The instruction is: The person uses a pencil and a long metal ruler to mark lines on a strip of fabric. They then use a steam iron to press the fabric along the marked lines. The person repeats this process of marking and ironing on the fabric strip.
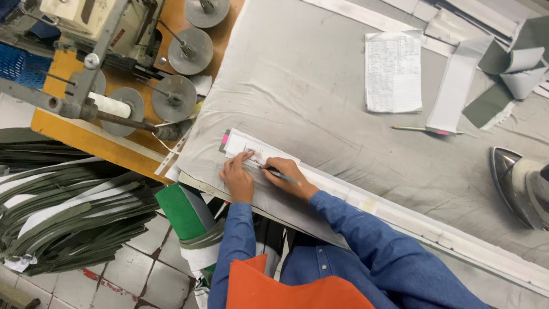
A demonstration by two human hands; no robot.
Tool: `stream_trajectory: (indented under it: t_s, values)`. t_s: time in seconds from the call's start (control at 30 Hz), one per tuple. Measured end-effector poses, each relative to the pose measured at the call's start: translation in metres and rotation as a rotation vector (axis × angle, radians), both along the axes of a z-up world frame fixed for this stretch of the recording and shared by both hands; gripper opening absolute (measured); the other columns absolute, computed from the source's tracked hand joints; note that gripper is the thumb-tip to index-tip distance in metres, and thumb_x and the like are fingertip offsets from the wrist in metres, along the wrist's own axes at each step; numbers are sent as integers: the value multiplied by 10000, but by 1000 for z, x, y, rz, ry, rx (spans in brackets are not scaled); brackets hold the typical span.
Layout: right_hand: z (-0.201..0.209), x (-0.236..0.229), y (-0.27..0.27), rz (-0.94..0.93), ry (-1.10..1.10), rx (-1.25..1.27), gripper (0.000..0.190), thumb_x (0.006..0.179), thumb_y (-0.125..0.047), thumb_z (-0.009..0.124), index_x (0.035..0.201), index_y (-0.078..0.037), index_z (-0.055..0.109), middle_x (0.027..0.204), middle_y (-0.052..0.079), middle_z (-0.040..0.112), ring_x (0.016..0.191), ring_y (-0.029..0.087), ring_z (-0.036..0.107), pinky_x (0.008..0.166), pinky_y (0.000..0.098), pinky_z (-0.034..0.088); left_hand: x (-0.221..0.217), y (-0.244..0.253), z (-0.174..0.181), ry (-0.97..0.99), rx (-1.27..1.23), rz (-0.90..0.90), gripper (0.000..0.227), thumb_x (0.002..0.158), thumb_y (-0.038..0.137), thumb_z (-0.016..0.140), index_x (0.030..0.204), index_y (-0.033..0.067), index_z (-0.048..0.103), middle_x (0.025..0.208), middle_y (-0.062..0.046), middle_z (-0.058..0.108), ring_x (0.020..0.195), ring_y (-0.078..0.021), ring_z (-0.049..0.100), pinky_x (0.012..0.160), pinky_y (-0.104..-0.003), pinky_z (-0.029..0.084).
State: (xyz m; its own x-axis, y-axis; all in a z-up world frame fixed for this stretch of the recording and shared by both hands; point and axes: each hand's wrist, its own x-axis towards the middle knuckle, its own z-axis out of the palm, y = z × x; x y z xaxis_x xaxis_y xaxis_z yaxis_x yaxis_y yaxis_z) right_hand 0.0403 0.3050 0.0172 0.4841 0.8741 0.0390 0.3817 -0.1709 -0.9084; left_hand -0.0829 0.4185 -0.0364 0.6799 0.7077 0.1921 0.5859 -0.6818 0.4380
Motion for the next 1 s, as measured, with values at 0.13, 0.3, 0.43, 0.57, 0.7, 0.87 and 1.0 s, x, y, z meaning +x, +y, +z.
stream_trajectory:
  t_s: [0.13, 0.3, 0.43, 0.57, 0.7, 0.87, 1.0]
  values:
    - [-9, 12, -32, -2, 114, 106, 202, 842, -278, 610, 893, -83, 634, 796, 130, 677, 793, 312, 661, 718, 401, 520, 9, -9, 16, 63, 182, -78, 416, 781, 18, 439, 1131, 219, 541, 1044, 69, 616, 1014, -159, 502, 834, -355, 337]
    - [40, 42, -164, -400, 103, -61, 165, 849, -232, 640, 977, -128, 653, 851, 99, 683, 860, 309, 654, 761, 398, 507, 40, -90, 23, -20, 329, -471, 158, 846, 69, 538, 968, 121, 625, 985, -95, 644, 927, -259, 580, 796, -395, 413]
    - [-5, 5, -227, -464, 148, -191, 98, 818, -201, 661, 873, -120, 671, 758, 76, 701, 762, 250, 680, 704, 348, 517, 46, -129, 12, 22, 172, -790, 329, 874, 413, 506, 1199, 385, 546, 1283, 100, 490, 1082, -171, 480, 840, -332, 377]
    - [4, -3, -227, -500, 119, -166, 93, 805, -201, 675, 845, -118, 669, 747, 85, 706, 726, 249, 685, 662, 330, 524, 49, -134, 20, 74, 189, -779, 351, 870, 447, 506, 1220, 451, 522, 1249, 127, 486, 1069, -172, 452, 795, -320, 368]
    - [4, -8, -243, -421, 75, -56, 57, 765, -96, 683, 802, -70, 649, 741, 142, 685, 734, 332, 669, 663, 395, 532, 49, -142, 36, 89, 184, -805, 338, 837, 400, 571, 1174, 421, 571, 1220, 138, 507, 1068, -167, 450, 793, -318, 367]
    - [35, -17, -338, -937, 183, -167, 64, 812, -114, 667, 860, -71, 669, 788, 139, 694, 829, 284, 675, 738, 390, 517, 51, -189, 24, -27, 226, -842, 219, 797, 230, 624, 1012, 264, 651, 1175, 61, 558, 1062, -186, 491, 835, -340, 382]
    - [16, -32, -401, -1202, 289, -187, 80, 867, -158, 643, 870, -82, 668, 763, 76, 699, 758, 175, 663, 731, 306, 511, 76, -280, 7, -132, 125, -1021, 303, 817, 226, 587, 1114, 278, 617, 1196, 26, 543, 1077, -199, 504, 852, -348, 406]
